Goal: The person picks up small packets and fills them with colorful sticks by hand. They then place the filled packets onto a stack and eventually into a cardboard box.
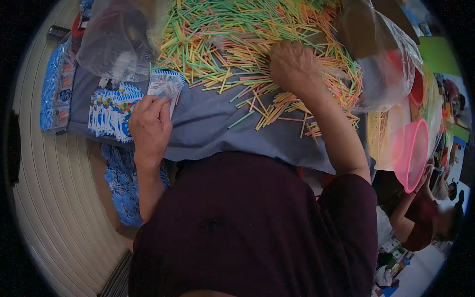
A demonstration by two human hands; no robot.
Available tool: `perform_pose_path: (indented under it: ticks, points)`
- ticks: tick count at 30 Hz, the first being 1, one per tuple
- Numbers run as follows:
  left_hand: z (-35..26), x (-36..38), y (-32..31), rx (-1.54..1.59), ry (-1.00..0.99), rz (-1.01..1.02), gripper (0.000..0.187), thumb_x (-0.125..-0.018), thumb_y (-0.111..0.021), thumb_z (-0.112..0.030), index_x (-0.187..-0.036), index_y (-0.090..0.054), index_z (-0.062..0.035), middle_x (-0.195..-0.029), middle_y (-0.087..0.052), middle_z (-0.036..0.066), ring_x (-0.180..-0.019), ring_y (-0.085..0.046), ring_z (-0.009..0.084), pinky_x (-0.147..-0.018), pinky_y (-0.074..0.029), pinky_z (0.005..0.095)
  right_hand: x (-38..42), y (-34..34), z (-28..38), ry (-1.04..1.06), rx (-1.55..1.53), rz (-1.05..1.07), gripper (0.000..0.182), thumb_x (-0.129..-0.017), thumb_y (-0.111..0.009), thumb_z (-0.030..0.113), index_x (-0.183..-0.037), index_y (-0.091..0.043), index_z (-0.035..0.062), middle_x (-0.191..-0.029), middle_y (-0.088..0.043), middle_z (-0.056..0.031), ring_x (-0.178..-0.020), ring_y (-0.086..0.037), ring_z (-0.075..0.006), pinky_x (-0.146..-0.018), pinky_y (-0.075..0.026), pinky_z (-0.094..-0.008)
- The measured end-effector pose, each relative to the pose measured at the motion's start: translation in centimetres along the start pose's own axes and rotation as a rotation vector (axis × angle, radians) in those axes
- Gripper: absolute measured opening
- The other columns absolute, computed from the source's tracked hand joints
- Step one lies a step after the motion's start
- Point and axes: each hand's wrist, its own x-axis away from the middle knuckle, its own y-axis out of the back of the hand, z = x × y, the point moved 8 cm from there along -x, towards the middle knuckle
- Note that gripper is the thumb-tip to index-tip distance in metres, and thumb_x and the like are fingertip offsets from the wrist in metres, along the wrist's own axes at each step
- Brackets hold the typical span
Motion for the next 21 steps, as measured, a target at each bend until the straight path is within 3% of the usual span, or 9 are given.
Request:
perform_pose_path:
  ticks: [5, 8, 13, 14, 16, 17, 18, 20, 21]
  points:
    - [1.4, 0.0, 0.3, 0.133, 0.037, -0.052, 0.007, -0.078, -0.069, -0.006, -0.085, -0.07, -0.0038, -0.084, -0.062, 0.009, -0.083, -0.059, 0.0311, -0.071, -0.048, 0.0414, 0.9, 0.9, -1.8, -0.06, -0.154, -0.003, 0.016, -0.087, -0.055, 0.013, -0.091, -0.061, -0.0004, -0.088, -0.065, -0.0187, -0.092, -0.061, -0.0393, -0.082, -0.048, -0.0486]
    - [1.5, -0.1, 0.1, 0.204, 0.026, -0.058, 0.005, -0.077, -0.07, -0.005, -0.082, -0.07, -0.0042, -0.083, -0.062, 0.009, -0.081, -0.058, 0.0312, -0.071, -0.048, 0.041, 2.1, 0.9, -3.1, -0.107, -0.457, -0.165, 0.016, -0.09, -0.053, 0.012, -0.096, -0.061, 0.0001, -0.086, -0.064, -0.0178, -0.089, -0.06, -0.0393, -0.081, -0.047, -0.046]
    - [1.3, -0.3, 0.1, 0.145, 0.037, 0.005, 0.007, -0.076, -0.07, -0.004, -0.083, -0.07, -0.0043, -0.082, -0.062, 0.009, -0.082, -0.058, 0.0308, -0.07, -0.048, 0.0411, 3.6, 1.0, -6.4, -0.315, -1.297, -0.524, 0.013, -0.094, -0.049, 0.009, -0.101, -0.058, 0.0022, -0.085, -0.063, -0.0089, -0.08, -0.059, -0.0218, -0.076, -0.047, -0.0368]
    - [1.1, -0.4, 0.3, 0.143, 0.036, 0.005, 0.007, -0.076, -0.07, -0.004, -0.083, -0.07, -0.0043, -0.082, -0.062, 0.009, -0.082, -0.058, 0.0308, -0.07, -0.048, 0.0411, 3.3, 1.3, -6.5, -0.315, -1.299, -0.525, 0.013, -0.094, -0.049, 0.009, -0.101, -0.058, 0.0022, -0.085, -0.063, -0.0089, -0.08, -0.059, -0.0218, -0.076, -0.047, -0.0368]
    - [0.6, -0.6, 0.3, 0.088, 0.016, 0.015, 0.008, -0.076, -0.07, -0.003, -0.084, -0.07, -0.0037, -0.082, -0.062, 0.009, -0.082, -0.058, 0.0307, -0.07, -0.048, 0.0413, 2.1, 1.6, -6.8, -0.37, -1.712, -0.48, 0.015, -0.096, -0.048, 0.008, -0.106, -0.056, 0.0009, -0.086, -0.063, -0.0092, -0.077, -0.06, -0.0201, -0.077, -0.048, -0.0345]
    - [0.4, -0.6, 0.4, 0.086, 0.012, 0.014, 0.008, -0.076, -0.07, -0.003, -0.084, -0.07, -0.0037, -0.082, -0.062, 0.009, -0.082, -0.058, 0.0307, -0.07, -0.048, 0.0413, 1.1, 2.0, -6.1, -0.396, -1.967, -0.544, 0.01, -0.096, -0.05, 0.008, -0.102, -0.055, 0.002, -0.075, -0.053, -0.0032, -0.066, -0.051, -0.0147, -0.066, -0.045, -0.0305]
    - [0.2, -0.7, 0.2, 0.054, 0.016, 0.034, 0.009, -0.076, -0.069, -0.003, -0.085, -0.07, -0.0034, -0.082, -0.062, 0.009, -0.081, -0.058, 0.0308, -0.07, -0.048, 0.041, 0.5, 1.8, -6.9, -0.393, -1.969, -0.548, 0.01, -0.096, -0.05, 0.008, -0.102, -0.055, 0.002, -0.075, -0.053, -0.0032, -0.066, -0.051, -0.0147, -0.066, -0.045, -0.0305]
    - [0.3, -0.9, 0.0, 0.012, 0.025, 0.049, 0.01, -0.076, -0.069, -0.002, -0.086, -0.071, -0.0031, -0.083, -0.062, 0.01, -0.081, -0.058, 0.0309, -0.07, -0.048, 0.0407, -2.5, 0.8, -5.9, -0.163, -2.328, -0.203, 0.006, -0.096, -0.054, 0.011, -0.099, -0.057, 0.0062, -0.066, -0.046, 0.0009, -0.057, -0.04, -0.0092, -0.054, -0.036, -0.0297]
    - [0.6, -0.9, 0.0, 0.068, 0.03, 0.021, 0.01, -0.075, -0.069, -0.001, -0.085, -0.071, -0.0034, -0.082, -0.062, 0.01, -0.081, -0.058, 0.0307, -0.07, -0.048, 0.0404, -3.6, 0.4, -5.9, -0.152, -2.335, -0.198, 0.006, -0.096, -0.054, 0.011, -0.099, -0.057, 0.0062, -0.066, -0.046, 0.0009, -0.057, -0.04, -0.0092, -0.054, -0.036, -0.0297]
